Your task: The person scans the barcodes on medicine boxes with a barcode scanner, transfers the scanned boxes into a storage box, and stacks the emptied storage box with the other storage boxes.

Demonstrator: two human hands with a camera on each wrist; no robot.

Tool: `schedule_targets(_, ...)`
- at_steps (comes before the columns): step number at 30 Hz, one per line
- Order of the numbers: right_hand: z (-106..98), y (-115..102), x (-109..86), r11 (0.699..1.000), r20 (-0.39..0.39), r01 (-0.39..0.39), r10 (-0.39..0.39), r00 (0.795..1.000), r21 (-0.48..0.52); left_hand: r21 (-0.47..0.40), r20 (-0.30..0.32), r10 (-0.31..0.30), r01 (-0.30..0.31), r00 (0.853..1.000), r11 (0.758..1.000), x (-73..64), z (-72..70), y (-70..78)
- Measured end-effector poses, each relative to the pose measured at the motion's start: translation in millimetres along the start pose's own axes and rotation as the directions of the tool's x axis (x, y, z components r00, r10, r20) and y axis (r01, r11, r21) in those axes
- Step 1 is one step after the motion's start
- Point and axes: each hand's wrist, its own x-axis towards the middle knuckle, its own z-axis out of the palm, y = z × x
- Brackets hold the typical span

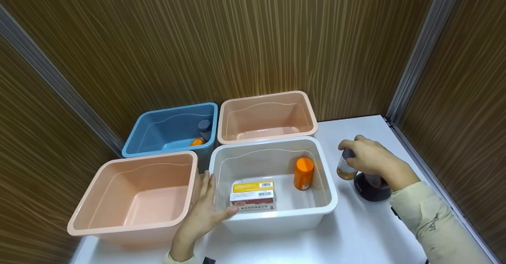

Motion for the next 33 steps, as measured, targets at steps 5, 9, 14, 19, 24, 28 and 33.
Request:
schedule_targets(5,-0.1,1.1,0.6,1.0,-0.009,0.012,-0.012,1.0,0.023,-0.001,-0.009,0.03,-0.03,0.999,1.0,1.0,-0.4,-2.5)
schedule_targets(9,0.8,0.5,2.1,0.999,-0.02,0.035,-0.034,0.999,0.019,0.001,-0.006,0.014,-0.014,1.0,1.0,0.4,-0.3,-2.1)
schedule_targets(14,1.1,-2.0,3.5,1.0,-0.012,0.018,-0.018,1.0,-0.004,-0.004,0.009,-0.003,0.003,1.0,1.0,-0.2,-1.0,-1.2)
schedule_targets(19,-1.5,-4.0,4.8,0.999,0.01,-0.018,0.018,1.0,0.027,-0.005,0.017,-0.009,0.009,1.0,1.0,0.4,-1.6,-0.8)
schedule_targets(24,-5.6,-7.2,5.4,0.999,-0.001,-0.021,0.021,1.0,0.044,-0.009,0.02,-0.009,0.01,1.0,1.0,0.6,-1.9,-1.0)
schedule_targets(28,-7.7,-9.0,4.8,0.999,-0.003,-0.018,0.018,1.0,0.035,-0.012,0.01,0.014,-0.014,1.0,1.0,0.7,-1.2,-2.0)
schedule_targets(33,-9.0,-11.7,2.0,1.0,0.006,-0.019,0.019,1.0,0.012,-0.011,0.001,0.024,-0.024,1.0,1.0,-0.3,-0.2,-2.1)
